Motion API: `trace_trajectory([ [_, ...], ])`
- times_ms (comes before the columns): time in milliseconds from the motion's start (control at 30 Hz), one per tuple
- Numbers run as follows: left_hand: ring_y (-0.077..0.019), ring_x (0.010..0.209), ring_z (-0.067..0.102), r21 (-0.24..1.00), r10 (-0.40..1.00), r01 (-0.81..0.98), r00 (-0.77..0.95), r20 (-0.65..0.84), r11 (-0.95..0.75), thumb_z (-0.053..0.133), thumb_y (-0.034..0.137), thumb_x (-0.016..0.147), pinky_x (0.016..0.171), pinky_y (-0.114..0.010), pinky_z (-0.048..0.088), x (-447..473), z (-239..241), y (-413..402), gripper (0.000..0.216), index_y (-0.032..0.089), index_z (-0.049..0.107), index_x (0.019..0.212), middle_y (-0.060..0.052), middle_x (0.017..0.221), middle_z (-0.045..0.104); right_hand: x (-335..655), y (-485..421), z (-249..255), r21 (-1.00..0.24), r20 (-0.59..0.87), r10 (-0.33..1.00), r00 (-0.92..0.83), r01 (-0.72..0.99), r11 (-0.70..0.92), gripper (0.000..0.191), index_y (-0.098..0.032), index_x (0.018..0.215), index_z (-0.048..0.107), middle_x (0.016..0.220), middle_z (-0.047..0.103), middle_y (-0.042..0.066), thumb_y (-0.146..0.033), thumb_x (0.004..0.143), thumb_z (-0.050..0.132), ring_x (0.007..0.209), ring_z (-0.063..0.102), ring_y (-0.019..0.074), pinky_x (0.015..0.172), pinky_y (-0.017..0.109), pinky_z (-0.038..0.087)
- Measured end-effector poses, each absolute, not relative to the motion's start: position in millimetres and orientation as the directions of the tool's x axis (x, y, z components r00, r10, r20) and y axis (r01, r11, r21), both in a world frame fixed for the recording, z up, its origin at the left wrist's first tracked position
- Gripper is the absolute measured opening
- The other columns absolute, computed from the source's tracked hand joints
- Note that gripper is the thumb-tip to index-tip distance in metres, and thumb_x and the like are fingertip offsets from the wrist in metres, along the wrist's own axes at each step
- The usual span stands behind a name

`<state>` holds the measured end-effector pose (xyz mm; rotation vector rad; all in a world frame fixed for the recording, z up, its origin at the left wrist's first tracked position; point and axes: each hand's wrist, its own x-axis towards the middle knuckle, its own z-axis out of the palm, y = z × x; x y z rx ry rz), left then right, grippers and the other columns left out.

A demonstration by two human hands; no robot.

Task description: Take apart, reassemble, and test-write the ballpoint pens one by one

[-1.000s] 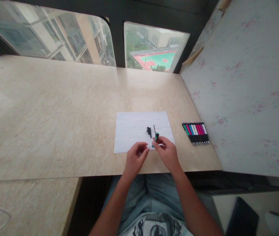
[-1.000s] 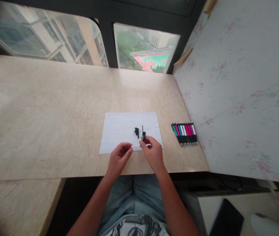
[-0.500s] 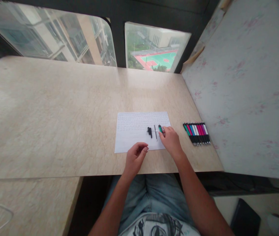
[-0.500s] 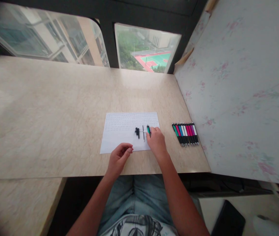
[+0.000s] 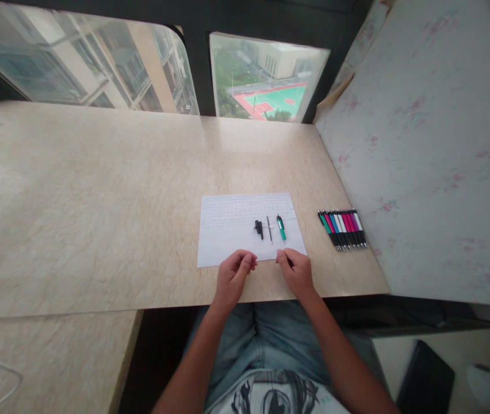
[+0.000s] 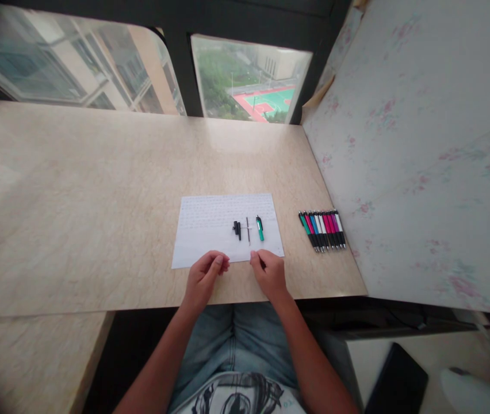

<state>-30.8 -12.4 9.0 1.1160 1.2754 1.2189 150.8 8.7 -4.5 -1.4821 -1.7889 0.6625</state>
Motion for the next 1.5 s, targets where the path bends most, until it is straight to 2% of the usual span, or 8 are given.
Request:
trace_trajectory([
  [433, -0.0154, 0.067, 0.058, 0.998, 0.995, 0.002, -0.083, -0.058, 0.058, 0.056, 0.042, 0.091, 0.064, -0.027, 0.045, -30.7, 9.8, -12.2, 0.028, 0.017, 0.067, 0.083, -0.003, 0.072, 0.065, 145.3, 10.3, -3.1, -0.683, 0.244, 0.959, -0.143, 0.677, 0.275, 0.041, -0.019, 0.059, 0.055, 0.057, 0.054, 0.000, -0.032, 0.095, 0.044, 0.054, 0.049, 0.0135, 0.058, 0.027, 0.035],
  [633, -0.0152, 0.066, 0.058, 0.998, 0.991, -0.026, -0.121, -0.060, 0.057, 0.057, 0.043, 0.090, 0.063, -0.026, 0.045, -30.8, 5.3, -12.8, 0.028, 0.017, 0.067, 0.083, -0.002, 0.072, 0.065, 155.1, 11.9, -3.8, -0.803, 0.243, 0.957, 0.156, 0.586, 0.108, 0.041, -0.018, 0.065, 0.062, 0.055, 0.056, 0.000, -0.038, 0.096, 0.043, 0.054, 0.053, 0.0153, 0.056, 0.027, 0.037],
  [800, -0.0160, 0.068, 0.059, 0.995, 0.986, -0.066, -0.145, -0.080, 0.071, 0.060, 0.045, 0.088, 0.065, -0.027, 0.046, -30.6, 5.8, -9.6, 0.029, 0.017, 0.068, 0.083, -0.004, 0.073, 0.067, 161.6, 31.5, 2.1, -0.595, 0.313, 0.938, 0.147, 0.801, 0.073, 0.032, -0.018, 0.072, 0.064, 0.065, 0.062, 0.003, -0.039, 0.092, 0.049, 0.059, 0.053, 0.0164, 0.057, 0.027, 0.033],
  [967, -0.0163, 0.070, 0.061, 0.988, 0.977, -0.122, -0.182, -0.116, 0.094, 0.061, 0.045, 0.087, 0.066, -0.028, 0.048, -31.0, 7.3, -6.9, 0.030, 0.016, 0.068, 0.087, -0.005, 0.075, 0.069, 156.3, 47.3, 7.8, -0.323, 0.269, 0.958, 0.096, 0.946, -0.004, 0.022, -0.019, 0.085, 0.064, 0.078, 0.066, 0.006, -0.040, 0.087, 0.059, 0.062, 0.054, 0.0168, 0.051, 0.027, 0.021],
  [1100, -0.0158, 0.068, 0.062, 0.986, 0.970, -0.125, -0.206, -0.130, 0.106, 0.061, 0.045, 0.086, 0.066, -0.028, 0.049, -30.5, 5.9, -7.7, 0.030, 0.016, 0.068, 0.086, -0.005, 0.075, 0.069, 155.0, 50.9, 5.9, -0.239, 0.229, 0.971, 0.072, 0.971, -0.015, 0.020, -0.019, 0.076, 0.064, 0.078, 0.067, 0.008, -0.037, 0.086, 0.061, 0.059, 0.054, 0.0163, 0.051, 0.028, 0.020],
  [1300, -0.0156, 0.069, 0.062, 0.987, 0.943, -0.122, -0.304, -0.137, 0.104, 0.062, 0.047, 0.085, 0.067, -0.028, 0.050, -26.2, 0.5, -9.5, 0.032, 0.016, 0.068, 0.087, -0.005, 0.076, 0.068, 154.4, 44.0, 6.0, -0.446, 0.293, 0.950, 0.106, 0.894, 0.038, 0.025, -0.019, 0.073, 0.064, 0.069, 0.063, 0.004, -0.035, 0.089, 0.054, 0.059, 0.053, 0.0161, 0.053, 0.027, 0.029],
  [1400, -0.0156, 0.072, 0.063, 0.978, 0.924, -0.185, -0.348, -0.156, 0.096, 0.061, 0.048, 0.086, 0.070, -0.029, 0.051, -23.1, -0.8, -8.0, 0.033, 0.016, 0.068, 0.089, -0.006, 0.081, 0.069, 139.7, 27.8, 6.2, -0.608, 0.319, 0.948, 0.000, 0.767, 0.205, 0.026, -0.019, 0.075, 0.063, 0.067, 0.061, 0.002, -0.034, 0.092, 0.051, 0.058, 0.053, 0.0149, 0.058, 0.027, 0.038],
  [1500, -0.0150, 0.073, 0.063, 0.972, 0.918, -0.217, -0.360, -0.167, 0.091, 0.059, 0.049, 0.087, 0.071, -0.028, 0.051, -21.0, 0.5, -6.4, 0.035, 0.016, 0.067, 0.092, -0.006, 0.083, 0.069, 117.8, 8.1, 4.4, -0.670, 0.318, 0.935, -0.156, 0.661, 0.338, 0.020, -0.019, 0.082, 0.063, 0.070, 0.061, 0.002, -0.032, 0.093, 0.053, 0.061, 0.055, 0.0146, 0.062, 0.027, 0.042],
])
